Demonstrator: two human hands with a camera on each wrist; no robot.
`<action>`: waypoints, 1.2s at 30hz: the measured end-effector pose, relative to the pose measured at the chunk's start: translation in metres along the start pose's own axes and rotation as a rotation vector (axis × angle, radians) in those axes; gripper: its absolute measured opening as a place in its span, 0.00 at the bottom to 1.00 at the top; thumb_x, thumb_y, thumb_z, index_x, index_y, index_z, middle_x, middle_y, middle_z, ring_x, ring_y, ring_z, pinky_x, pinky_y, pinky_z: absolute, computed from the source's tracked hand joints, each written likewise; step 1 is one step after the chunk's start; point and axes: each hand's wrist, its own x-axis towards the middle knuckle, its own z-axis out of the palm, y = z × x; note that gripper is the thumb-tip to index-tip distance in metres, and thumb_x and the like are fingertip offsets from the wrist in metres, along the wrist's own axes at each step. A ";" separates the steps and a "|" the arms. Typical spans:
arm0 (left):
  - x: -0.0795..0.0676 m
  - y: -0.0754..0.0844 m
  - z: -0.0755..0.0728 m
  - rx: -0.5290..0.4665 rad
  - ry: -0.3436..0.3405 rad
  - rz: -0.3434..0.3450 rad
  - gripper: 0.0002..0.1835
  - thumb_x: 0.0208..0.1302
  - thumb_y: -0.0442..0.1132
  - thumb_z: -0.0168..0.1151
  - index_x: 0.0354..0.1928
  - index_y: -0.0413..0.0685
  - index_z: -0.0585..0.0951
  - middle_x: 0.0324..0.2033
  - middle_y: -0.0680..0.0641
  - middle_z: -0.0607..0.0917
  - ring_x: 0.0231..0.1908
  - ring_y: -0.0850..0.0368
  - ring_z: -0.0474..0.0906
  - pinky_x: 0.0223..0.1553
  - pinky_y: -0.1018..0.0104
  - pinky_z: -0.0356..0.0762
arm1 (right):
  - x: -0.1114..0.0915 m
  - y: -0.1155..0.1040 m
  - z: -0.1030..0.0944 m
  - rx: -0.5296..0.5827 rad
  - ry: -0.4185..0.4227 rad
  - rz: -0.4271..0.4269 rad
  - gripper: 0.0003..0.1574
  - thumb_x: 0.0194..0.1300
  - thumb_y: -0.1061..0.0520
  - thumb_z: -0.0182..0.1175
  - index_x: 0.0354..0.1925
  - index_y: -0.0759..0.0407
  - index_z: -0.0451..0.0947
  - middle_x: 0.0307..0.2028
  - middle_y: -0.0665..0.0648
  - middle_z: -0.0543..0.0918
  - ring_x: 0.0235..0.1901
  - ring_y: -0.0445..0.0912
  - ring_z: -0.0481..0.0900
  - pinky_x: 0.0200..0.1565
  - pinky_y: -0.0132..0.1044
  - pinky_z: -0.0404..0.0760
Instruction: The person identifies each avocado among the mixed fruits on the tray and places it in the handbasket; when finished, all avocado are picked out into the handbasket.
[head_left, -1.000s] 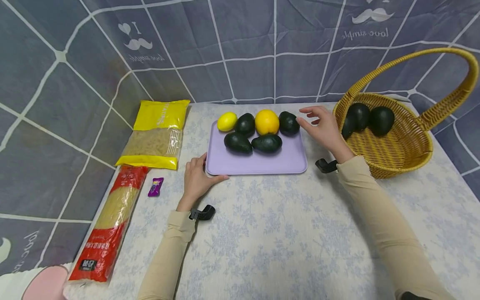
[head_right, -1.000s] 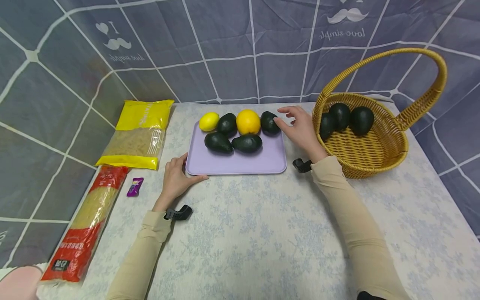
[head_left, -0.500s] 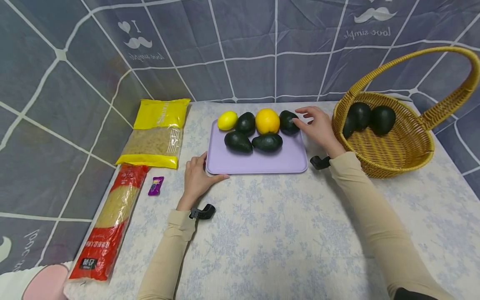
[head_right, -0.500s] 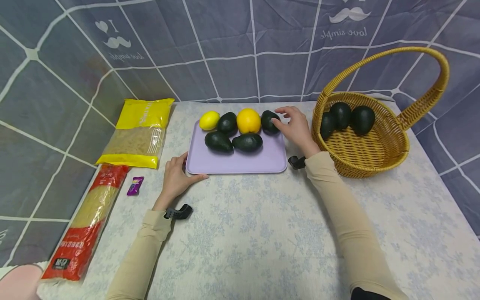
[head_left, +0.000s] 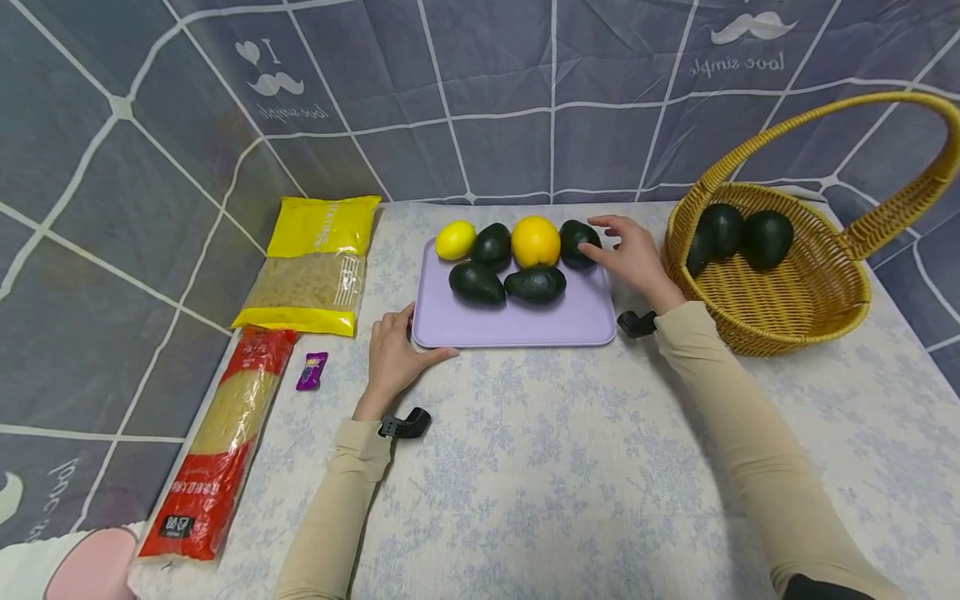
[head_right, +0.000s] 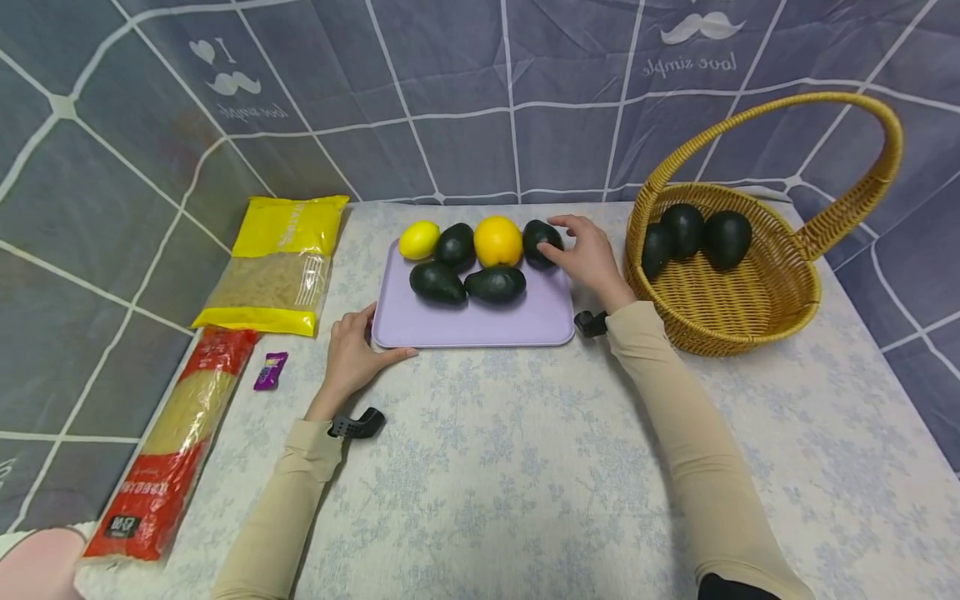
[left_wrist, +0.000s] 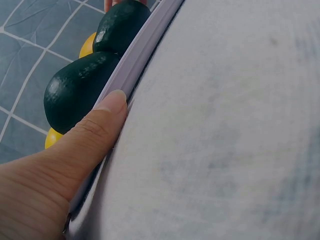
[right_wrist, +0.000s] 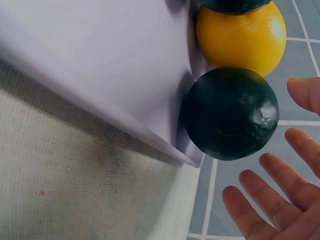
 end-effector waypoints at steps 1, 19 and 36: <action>0.000 0.000 0.000 0.001 0.001 0.001 0.57 0.37 0.58 0.78 0.68 0.37 0.64 0.47 0.37 0.71 0.42 0.44 0.61 0.42 0.54 0.59 | 0.000 0.000 0.000 -0.004 -0.002 -0.003 0.32 0.60 0.53 0.66 0.60 0.63 0.72 0.59 0.64 0.72 0.55 0.61 0.70 0.52 0.52 0.70; 0.001 0.000 0.001 0.005 0.000 0.002 0.57 0.37 0.59 0.78 0.68 0.37 0.64 0.47 0.37 0.71 0.42 0.44 0.61 0.42 0.54 0.60 | 0.004 0.001 0.006 -0.010 -0.054 0.016 0.37 0.59 0.54 0.67 0.63 0.63 0.69 0.61 0.64 0.70 0.57 0.64 0.68 0.55 0.53 0.66; 0.000 -0.001 0.000 0.005 -0.003 0.002 0.57 0.38 0.59 0.78 0.68 0.37 0.64 0.47 0.36 0.71 0.42 0.44 0.62 0.42 0.54 0.60 | 0.014 0.001 0.011 -0.061 -0.169 0.047 0.47 0.58 0.51 0.68 0.68 0.64 0.59 0.65 0.67 0.63 0.61 0.62 0.62 0.60 0.53 0.59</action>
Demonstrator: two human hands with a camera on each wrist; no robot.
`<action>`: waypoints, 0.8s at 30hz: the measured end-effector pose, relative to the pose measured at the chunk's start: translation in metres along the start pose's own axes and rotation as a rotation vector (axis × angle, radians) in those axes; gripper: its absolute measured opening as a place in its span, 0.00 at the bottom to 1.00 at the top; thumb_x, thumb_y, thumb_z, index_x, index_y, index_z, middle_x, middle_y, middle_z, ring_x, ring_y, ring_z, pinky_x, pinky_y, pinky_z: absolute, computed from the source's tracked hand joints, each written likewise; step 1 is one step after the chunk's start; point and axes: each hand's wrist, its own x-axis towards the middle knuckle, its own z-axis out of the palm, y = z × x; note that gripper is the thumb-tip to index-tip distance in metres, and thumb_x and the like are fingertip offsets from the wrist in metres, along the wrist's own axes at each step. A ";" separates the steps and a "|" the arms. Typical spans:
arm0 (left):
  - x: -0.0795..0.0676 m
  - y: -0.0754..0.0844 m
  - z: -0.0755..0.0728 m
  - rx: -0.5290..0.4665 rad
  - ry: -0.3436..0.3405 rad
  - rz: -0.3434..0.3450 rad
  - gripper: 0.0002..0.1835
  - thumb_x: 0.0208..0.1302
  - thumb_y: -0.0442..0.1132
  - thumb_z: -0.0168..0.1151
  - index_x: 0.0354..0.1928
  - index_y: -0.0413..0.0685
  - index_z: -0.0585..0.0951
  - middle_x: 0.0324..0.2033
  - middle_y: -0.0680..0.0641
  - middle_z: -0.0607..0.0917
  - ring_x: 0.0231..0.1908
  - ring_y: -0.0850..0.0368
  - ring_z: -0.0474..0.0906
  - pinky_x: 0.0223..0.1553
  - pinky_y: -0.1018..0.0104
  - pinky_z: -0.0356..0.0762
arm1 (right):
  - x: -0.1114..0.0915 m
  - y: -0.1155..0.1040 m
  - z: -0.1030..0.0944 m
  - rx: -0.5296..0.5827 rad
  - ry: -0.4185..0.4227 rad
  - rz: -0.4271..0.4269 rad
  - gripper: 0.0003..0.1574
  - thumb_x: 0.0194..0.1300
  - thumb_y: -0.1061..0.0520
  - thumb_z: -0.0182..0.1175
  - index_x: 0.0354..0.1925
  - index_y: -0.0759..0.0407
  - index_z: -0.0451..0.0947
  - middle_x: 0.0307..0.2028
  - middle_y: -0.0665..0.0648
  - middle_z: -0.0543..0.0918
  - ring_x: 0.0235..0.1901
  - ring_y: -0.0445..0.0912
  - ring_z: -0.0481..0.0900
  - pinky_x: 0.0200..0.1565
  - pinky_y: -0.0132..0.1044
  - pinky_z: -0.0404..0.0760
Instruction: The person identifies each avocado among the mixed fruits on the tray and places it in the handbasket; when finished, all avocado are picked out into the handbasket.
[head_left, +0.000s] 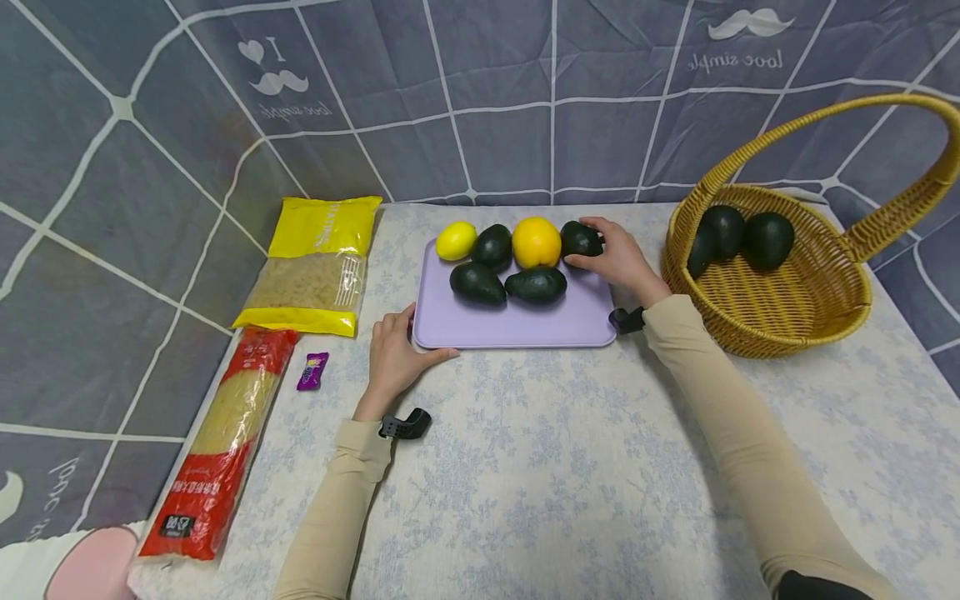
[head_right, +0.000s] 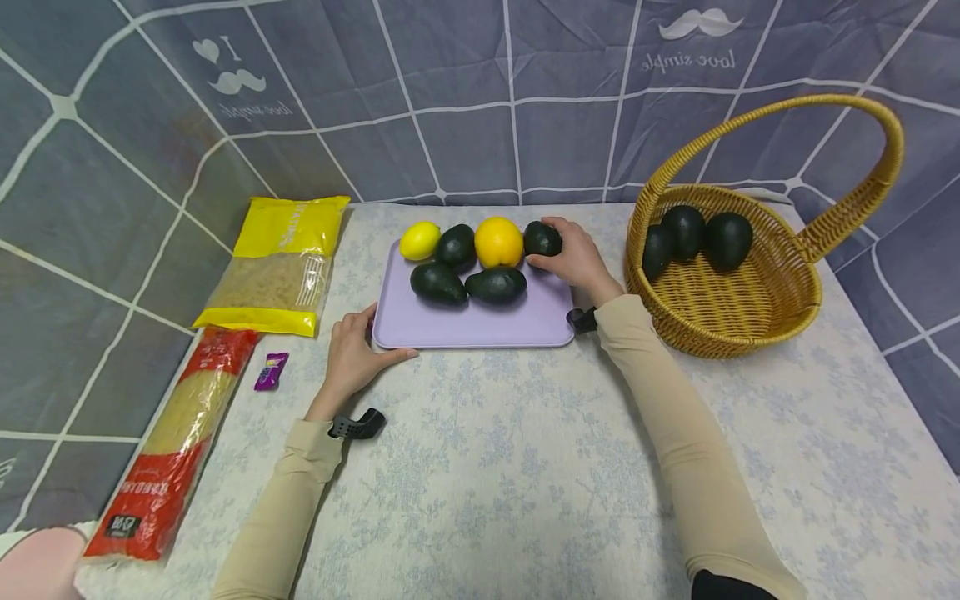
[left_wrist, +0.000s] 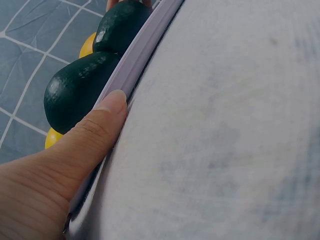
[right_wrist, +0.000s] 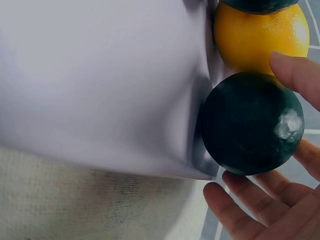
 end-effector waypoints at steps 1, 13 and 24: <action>0.000 0.000 0.000 -0.001 0.000 0.002 0.57 0.38 0.59 0.78 0.68 0.37 0.64 0.47 0.36 0.71 0.42 0.43 0.62 0.42 0.54 0.60 | 0.001 0.000 0.000 -0.005 -0.008 0.004 0.48 0.57 0.51 0.68 0.68 0.64 0.59 0.65 0.68 0.63 0.62 0.62 0.61 0.61 0.53 0.58; 0.000 -0.001 0.001 -0.004 0.005 0.007 0.57 0.37 0.59 0.78 0.68 0.36 0.64 0.46 0.37 0.71 0.42 0.44 0.61 0.41 0.55 0.59 | 0.008 0.002 0.002 -0.044 -0.087 0.073 0.52 0.57 0.47 0.68 0.71 0.59 0.53 0.62 0.72 0.62 0.59 0.64 0.62 0.60 0.56 0.59; 0.000 0.001 0.001 -0.005 0.006 0.000 0.57 0.37 0.59 0.78 0.67 0.37 0.64 0.48 0.37 0.71 0.42 0.44 0.62 0.41 0.54 0.60 | 0.005 0.004 0.001 -0.046 -0.087 0.059 0.50 0.55 0.47 0.70 0.69 0.59 0.57 0.61 0.71 0.64 0.58 0.63 0.63 0.59 0.56 0.59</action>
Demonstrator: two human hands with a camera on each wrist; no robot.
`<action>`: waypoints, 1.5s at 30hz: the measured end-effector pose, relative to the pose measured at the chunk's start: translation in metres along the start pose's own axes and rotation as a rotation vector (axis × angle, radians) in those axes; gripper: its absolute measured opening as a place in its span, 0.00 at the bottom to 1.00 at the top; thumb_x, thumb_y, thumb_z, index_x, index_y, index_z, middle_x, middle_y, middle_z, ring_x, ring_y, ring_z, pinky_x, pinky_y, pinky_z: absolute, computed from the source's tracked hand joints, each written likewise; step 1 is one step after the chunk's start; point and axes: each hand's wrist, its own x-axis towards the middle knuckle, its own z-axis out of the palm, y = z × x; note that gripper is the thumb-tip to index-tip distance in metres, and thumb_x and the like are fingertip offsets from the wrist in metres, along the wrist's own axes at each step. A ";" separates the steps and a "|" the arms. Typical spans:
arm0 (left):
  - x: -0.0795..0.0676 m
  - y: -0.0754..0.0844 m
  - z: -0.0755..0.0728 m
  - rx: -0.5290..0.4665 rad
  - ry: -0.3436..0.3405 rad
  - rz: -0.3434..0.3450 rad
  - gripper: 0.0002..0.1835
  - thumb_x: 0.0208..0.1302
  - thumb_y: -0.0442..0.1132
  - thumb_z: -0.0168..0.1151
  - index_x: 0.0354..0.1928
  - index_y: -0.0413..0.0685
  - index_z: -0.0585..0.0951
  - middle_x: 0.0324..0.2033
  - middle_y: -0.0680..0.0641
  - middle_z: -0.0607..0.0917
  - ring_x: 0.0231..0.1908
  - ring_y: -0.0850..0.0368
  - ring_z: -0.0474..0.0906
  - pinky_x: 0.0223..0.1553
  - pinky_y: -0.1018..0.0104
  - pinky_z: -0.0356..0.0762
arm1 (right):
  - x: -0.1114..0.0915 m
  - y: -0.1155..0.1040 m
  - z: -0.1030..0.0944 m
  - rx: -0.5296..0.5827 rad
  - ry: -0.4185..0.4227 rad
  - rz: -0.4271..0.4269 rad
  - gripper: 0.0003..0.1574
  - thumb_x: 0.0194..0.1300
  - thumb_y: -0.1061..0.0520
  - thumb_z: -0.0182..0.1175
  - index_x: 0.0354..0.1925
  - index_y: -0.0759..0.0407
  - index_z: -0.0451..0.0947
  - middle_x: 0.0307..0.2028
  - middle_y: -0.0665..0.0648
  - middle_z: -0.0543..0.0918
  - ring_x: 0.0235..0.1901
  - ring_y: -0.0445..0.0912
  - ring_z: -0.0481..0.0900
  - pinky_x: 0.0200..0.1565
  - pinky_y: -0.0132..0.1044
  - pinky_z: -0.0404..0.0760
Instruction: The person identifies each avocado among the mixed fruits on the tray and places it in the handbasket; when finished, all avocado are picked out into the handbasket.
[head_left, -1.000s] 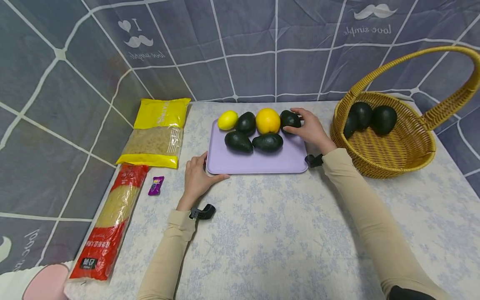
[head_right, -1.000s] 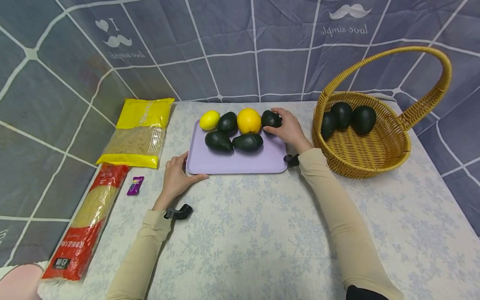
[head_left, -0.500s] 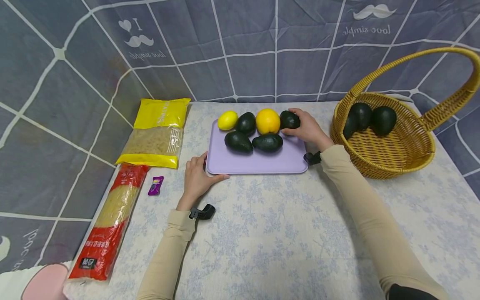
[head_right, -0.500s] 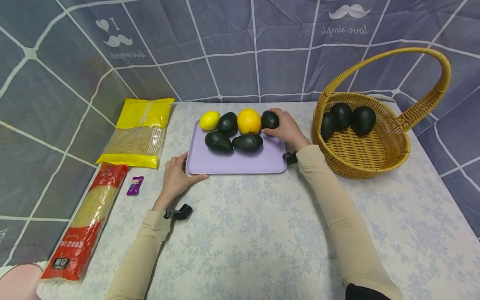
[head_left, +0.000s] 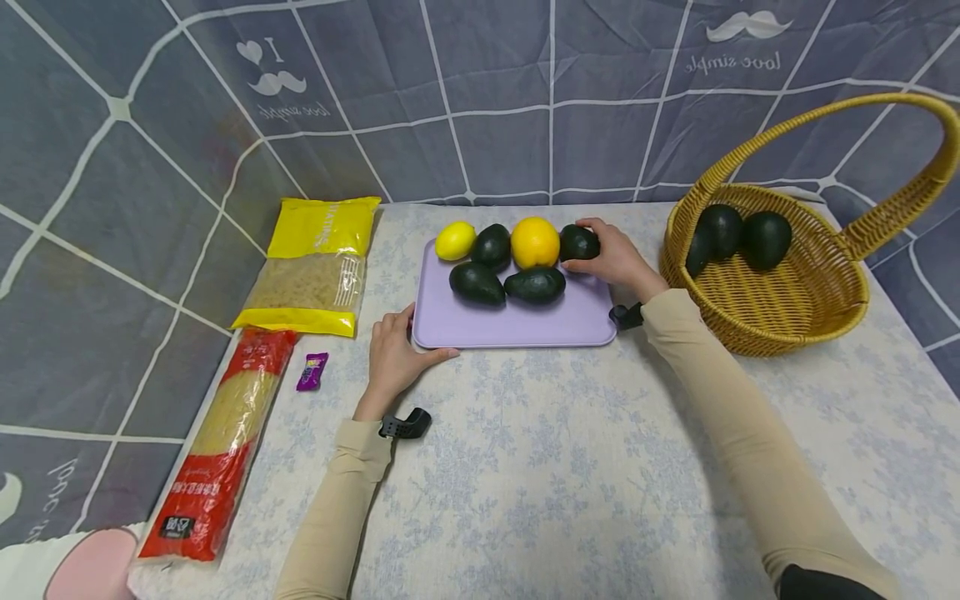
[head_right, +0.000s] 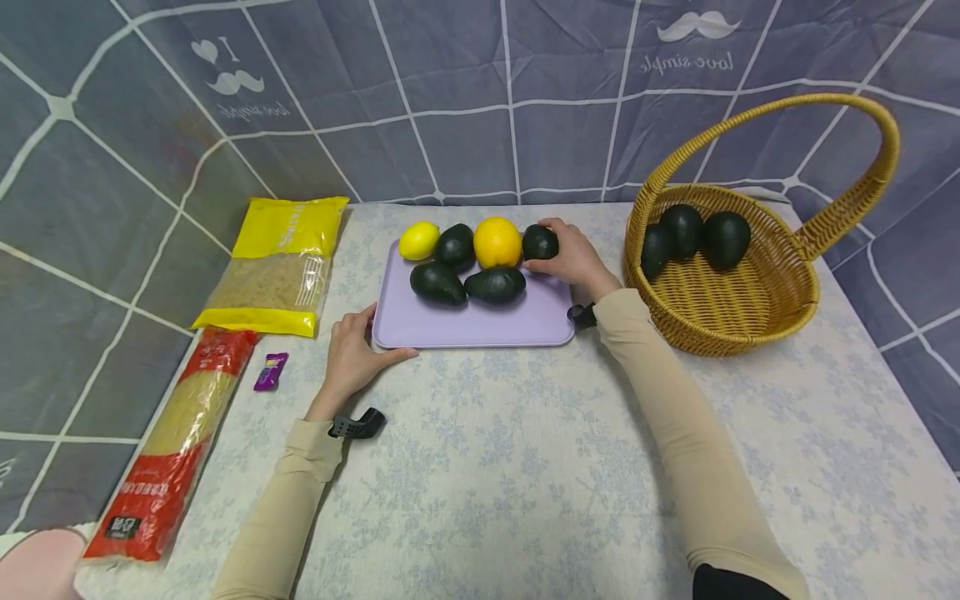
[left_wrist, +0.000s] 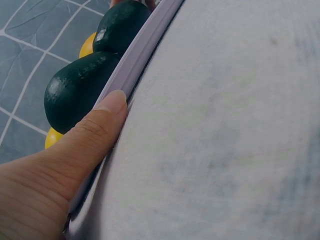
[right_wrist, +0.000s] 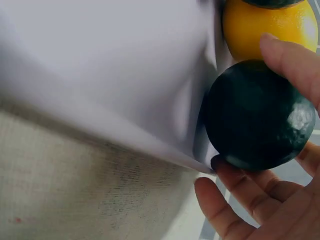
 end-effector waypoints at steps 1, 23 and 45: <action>0.000 0.000 0.000 0.000 0.000 -0.001 0.57 0.37 0.59 0.78 0.67 0.37 0.64 0.48 0.37 0.71 0.42 0.44 0.62 0.41 0.54 0.60 | -0.001 0.000 0.000 -0.001 0.001 -0.007 0.50 0.55 0.47 0.70 0.68 0.59 0.57 0.61 0.71 0.64 0.58 0.63 0.63 0.59 0.56 0.60; -0.001 0.002 -0.002 0.008 0.011 0.020 0.57 0.36 0.58 0.79 0.67 0.35 0.64 0.46 0.36 0.71 0.41 0.43 0.62 0.40 0.54 0.60 | -0.032 -0.010 -0.008 0.091 0.112 0.013 0.49 0.59 0.35 0.60 0.70 0.56 0.57 0.62 0.69 0.65 0.59 0.62 0.64 0.56 0.56 0.64; -0.001 0.000 0.000 -0.009 0.008 0.015 0.57 0.37 0.58 0.78 0.67 0.37 0.64 0.45 0.37 0.71 0.40 0.44 0.61 0.40 0.55 0.58 | -0.092 -0.063 -0.030 0.520 0.435 -0.352 0.37 0.55 0.67 0.66 0.62 0.65 0.63 0.53 0.56 0.68 0.45 0.45 0.70 0.48 0.31 0.71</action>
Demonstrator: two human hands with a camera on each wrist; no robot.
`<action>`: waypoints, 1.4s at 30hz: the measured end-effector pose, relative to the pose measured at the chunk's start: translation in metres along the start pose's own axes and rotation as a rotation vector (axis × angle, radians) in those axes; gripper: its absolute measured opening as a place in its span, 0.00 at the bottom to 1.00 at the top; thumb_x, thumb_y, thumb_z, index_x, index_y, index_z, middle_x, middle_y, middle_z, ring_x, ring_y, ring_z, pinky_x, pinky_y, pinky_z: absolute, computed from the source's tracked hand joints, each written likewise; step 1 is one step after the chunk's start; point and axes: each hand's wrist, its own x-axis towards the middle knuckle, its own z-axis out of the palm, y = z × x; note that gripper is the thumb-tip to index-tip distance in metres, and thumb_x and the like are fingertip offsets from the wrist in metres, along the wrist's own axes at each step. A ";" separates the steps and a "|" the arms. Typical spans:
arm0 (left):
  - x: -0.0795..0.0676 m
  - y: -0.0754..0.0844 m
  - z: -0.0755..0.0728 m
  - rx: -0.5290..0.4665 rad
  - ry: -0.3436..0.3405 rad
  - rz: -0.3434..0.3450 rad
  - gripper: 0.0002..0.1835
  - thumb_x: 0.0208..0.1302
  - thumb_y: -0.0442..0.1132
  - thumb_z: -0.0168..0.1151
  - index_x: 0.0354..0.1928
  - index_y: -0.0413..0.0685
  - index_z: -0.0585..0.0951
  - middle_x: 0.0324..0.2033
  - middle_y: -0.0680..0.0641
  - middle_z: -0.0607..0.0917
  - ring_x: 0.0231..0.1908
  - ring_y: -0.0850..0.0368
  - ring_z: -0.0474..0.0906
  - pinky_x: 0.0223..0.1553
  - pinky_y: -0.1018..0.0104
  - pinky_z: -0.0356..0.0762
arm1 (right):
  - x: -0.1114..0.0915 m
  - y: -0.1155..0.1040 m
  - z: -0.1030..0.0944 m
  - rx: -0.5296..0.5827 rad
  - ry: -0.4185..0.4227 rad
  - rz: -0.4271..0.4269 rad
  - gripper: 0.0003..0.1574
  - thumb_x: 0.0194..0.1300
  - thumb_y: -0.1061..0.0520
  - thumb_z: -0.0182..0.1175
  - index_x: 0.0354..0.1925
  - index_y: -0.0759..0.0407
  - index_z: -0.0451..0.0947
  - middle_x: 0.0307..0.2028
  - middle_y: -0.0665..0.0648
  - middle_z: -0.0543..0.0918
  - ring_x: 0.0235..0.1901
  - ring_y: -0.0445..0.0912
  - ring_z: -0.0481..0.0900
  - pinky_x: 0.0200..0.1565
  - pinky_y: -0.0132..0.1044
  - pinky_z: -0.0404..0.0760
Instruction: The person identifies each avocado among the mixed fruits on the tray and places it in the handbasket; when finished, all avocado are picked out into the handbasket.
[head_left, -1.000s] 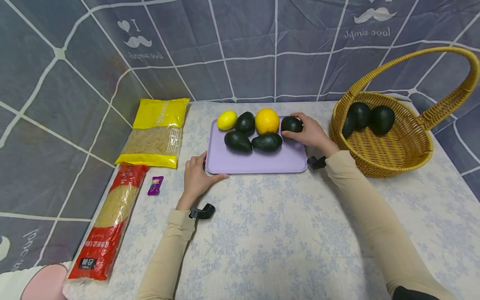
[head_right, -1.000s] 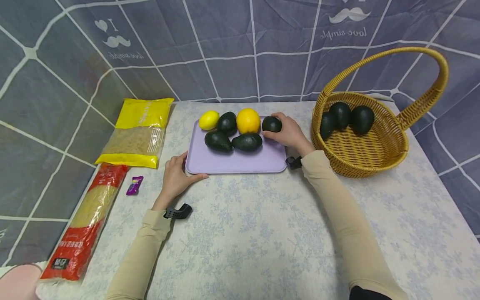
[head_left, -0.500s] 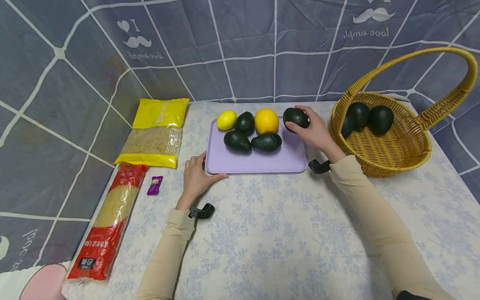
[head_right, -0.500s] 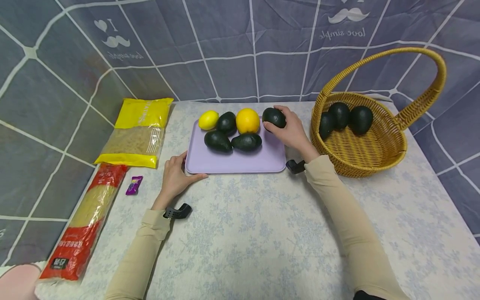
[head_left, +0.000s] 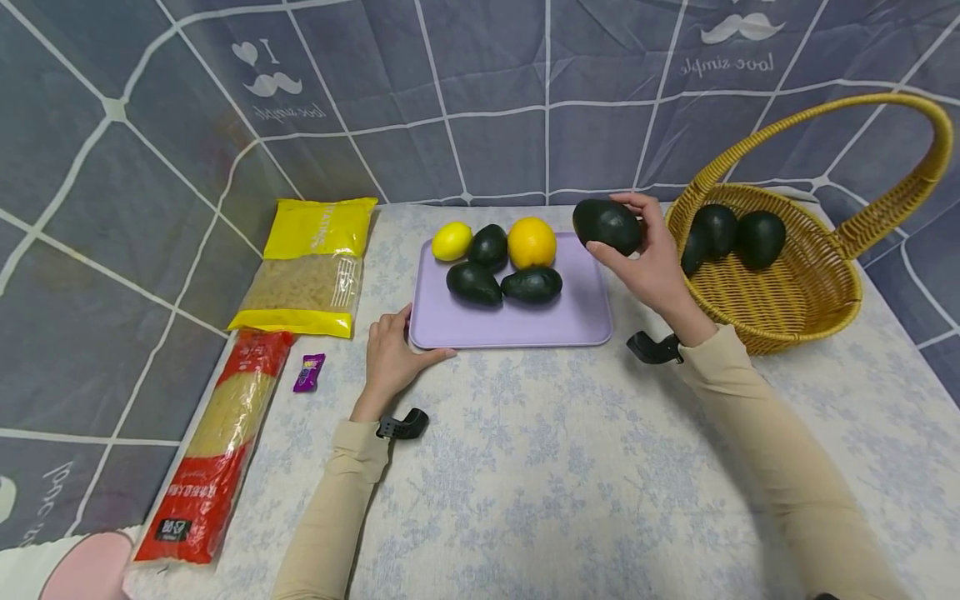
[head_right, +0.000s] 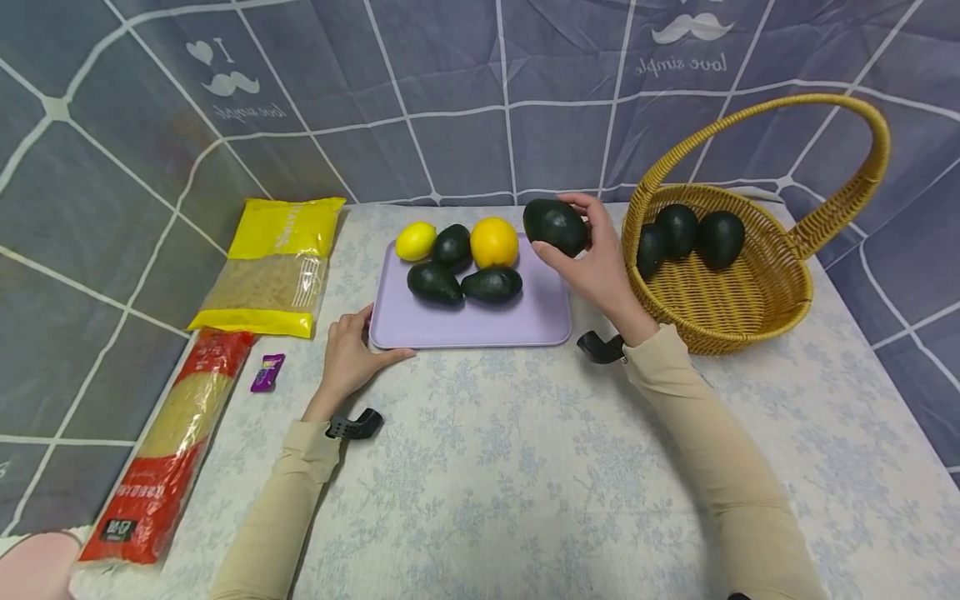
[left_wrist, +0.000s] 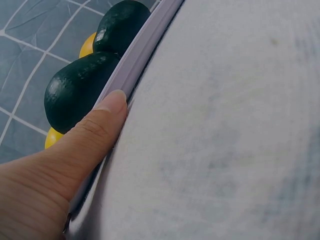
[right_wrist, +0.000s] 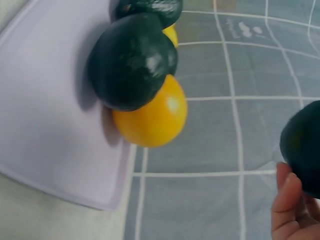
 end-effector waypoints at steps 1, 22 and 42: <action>0.000 0.000 0.000 -0.002 0.000 0.000 0.57 0.37 0.58 0.78 0.67 0.37 0.64 0.45 0.37 0.71 0.40 0.44 0.61 0.40 0.55 0.58 | -0.002 -0.006 0.000 0.018 0.013 -0.029 0.37 0.55 0.68 0.65 0.61 0.68 0.63 0.53 0.55 0.68 0.46 0.45 0.70 0.49 0.31 0.70; 0.000 0.002 -0.001 0.008 -0.010 -0.001 0.57 0.37 0.58 0.78 0.67 0.36 0.64 0.46 0.37 0.72 0.42 0.44 0.62 0.41 0.54 0.60 | -0.024 -0.036 -0.046 0.284 0.420 -0.300 0.42 0.43 0.49 0.76 0.52 0.69 0.70 0.49 0.62 0.70 0.48 0.54 0.71 0.49 0.37 0.72; 0.001 0.001 -0.001 0.020 -0.012 -0.012 0.57 0.37 0.59 0.78 0.67 0.37 0.64 0.46 0.37 0.72 0.41 0.44 0.62 0.41 0.54 0.60 | -0.024 -0.004 -0.139 -0.030 0.508 -0.195 0.38 0.49 0.48 0.74 0.51 0.65 0.70 0.43 0.53 0.73 0.29 0.37 0.71 0.36 0.26 0.70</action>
